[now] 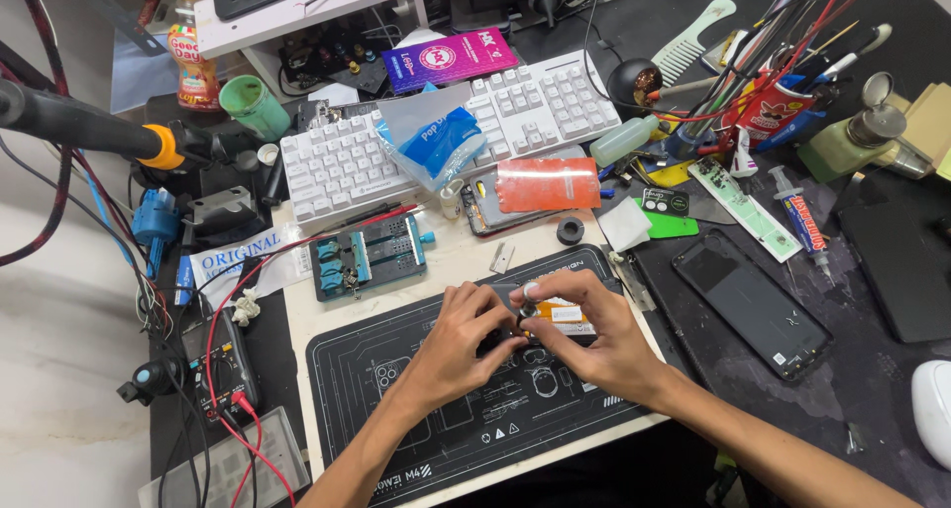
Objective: The person works on a disassembled smartphone placed on a black anti-static mat. They use a small screwdriver to remove and reinsert screws into the phone's internal frame while handling the device with both hands.
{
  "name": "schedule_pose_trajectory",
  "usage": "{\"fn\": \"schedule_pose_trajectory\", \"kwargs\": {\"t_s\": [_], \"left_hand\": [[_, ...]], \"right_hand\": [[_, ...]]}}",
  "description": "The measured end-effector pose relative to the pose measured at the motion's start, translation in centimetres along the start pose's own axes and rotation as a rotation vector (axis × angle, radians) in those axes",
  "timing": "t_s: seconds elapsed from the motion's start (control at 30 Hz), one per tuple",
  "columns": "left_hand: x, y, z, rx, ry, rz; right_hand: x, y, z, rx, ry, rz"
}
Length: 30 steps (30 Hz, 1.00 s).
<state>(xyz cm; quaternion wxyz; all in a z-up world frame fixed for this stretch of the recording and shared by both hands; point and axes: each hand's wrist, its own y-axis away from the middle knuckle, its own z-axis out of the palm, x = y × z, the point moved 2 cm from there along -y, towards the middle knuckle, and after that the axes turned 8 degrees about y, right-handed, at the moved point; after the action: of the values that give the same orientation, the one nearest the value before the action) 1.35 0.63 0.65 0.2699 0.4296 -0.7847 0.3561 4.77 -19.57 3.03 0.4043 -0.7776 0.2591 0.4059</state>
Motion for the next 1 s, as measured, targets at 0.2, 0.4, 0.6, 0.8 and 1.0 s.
{"fn": "schedule_pose_trajectory", "kwargs": {"t_s": [0.2, 0.4, 0.6, 0.8, 1.0], "left_hand": [[0.0, -0.1, 0.3, 0.031, 0.043, 0.013], [-0.6, -0.5, 0.3, 0.059, 0.0, -0.018], [1.2, -2.3, -0.2, 0.059, -0.058, 0.022], [3.7, -7.3, 3.2, 0.009, -0.065, 0.186], [6.3, -13.1, 11.7, -0.094, 0.004, 0.37]], "right_hand": [[0.4, 0.4, -0.4, -0.053, 0.12, -0.019], [-1.7, -0.2, -6.1, 0.013, 0.278, 0.111], [-4.5, -0.5, -15.6, -0.158, 0.625, 0.323], [-4.7, 1.0, -21.9, -0.218, 0.88, 0.554], [-4.7, 2.3, -25.8, -0.208, 0.931, 0.719]]}}
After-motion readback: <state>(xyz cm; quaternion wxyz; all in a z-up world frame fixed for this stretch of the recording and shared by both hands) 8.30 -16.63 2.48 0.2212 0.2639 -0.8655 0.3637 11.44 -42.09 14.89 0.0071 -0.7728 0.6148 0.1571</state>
